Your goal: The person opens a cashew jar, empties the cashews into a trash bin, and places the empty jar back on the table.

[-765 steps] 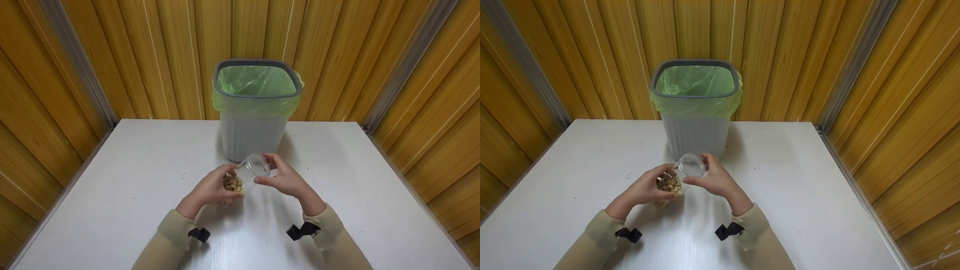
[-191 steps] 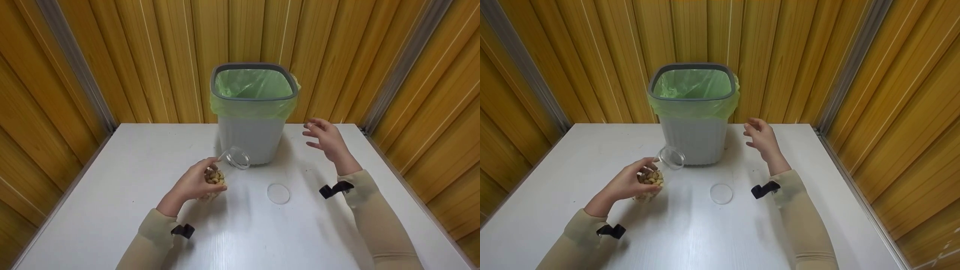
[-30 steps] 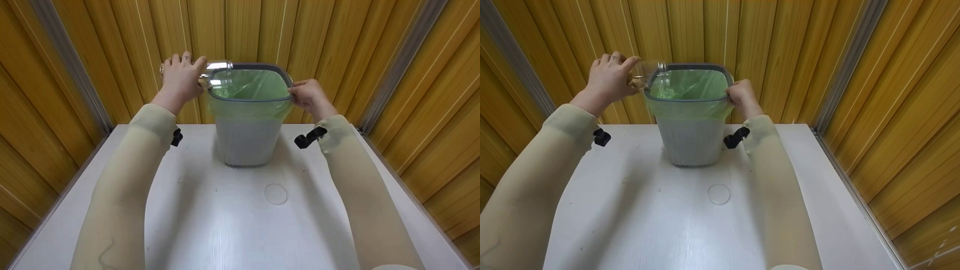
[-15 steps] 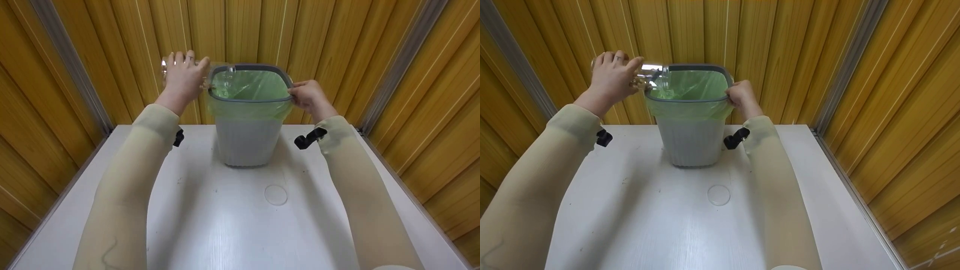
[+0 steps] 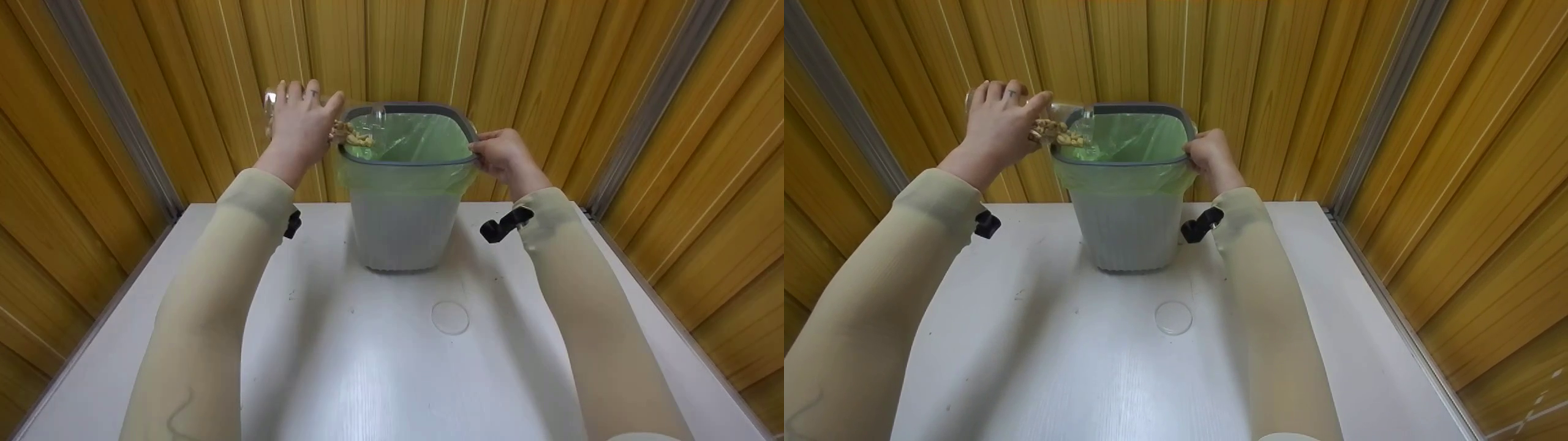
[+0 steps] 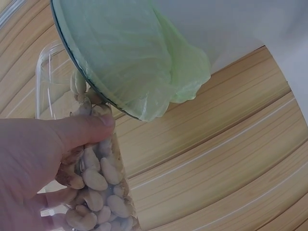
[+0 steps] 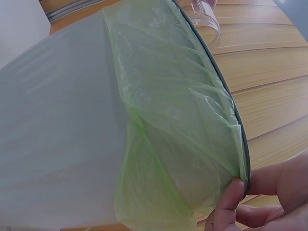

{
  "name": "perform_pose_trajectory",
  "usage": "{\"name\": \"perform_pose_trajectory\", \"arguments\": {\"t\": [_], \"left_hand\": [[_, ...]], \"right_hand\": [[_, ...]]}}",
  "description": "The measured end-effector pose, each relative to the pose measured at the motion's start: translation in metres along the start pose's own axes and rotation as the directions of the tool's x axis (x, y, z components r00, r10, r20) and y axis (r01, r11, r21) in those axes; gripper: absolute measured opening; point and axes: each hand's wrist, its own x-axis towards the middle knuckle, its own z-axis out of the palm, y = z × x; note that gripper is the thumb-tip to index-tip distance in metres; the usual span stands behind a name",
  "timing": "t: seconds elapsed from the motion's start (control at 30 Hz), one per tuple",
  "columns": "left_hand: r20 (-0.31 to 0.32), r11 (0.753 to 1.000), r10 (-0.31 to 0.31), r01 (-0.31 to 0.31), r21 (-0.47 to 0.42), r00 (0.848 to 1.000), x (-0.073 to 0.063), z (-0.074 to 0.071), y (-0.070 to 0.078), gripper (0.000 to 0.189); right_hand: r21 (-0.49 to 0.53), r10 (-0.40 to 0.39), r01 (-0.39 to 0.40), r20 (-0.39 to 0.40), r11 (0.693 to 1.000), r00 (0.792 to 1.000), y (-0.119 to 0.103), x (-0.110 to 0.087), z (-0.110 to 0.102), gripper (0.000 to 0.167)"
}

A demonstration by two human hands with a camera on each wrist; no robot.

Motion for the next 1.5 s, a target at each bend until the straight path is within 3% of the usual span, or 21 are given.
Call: {"name": "perform_pose_trajectory", "arguments": {"t": [0.6, 1.0, 1.5], "left_hand": [[-0.007, 0.991, 0.055, -0.054, 0.124, 0.998, 0.0022, -0.0005, 0.0036, 0.075], [-0.040, 0.990, 0.074, -0.068, 0.121, 0.996, 0.0036, 0.0020, 0.0056, 0.073], [0.006, 0.980, 0.098, -0.098, 0.171, 0.995, 0.0065, -0.0023, 0.0075, 0.077]], "right_hand": [[0.007, -0.014, 0.014, 0.005, 1.000, 1.000, 0.0016, 0.0003, 0.0007, 0.039], [0.016, -0.002, 0.002, 0.011, 1.000, 1.000, 0.0009, 0.0001, 0.0007, 0.046], [0.045, -0.001, 0.001, 0.009, 0.999, 1.000, 0.0004, 0.0009, 0.0004, 0.044]]}}
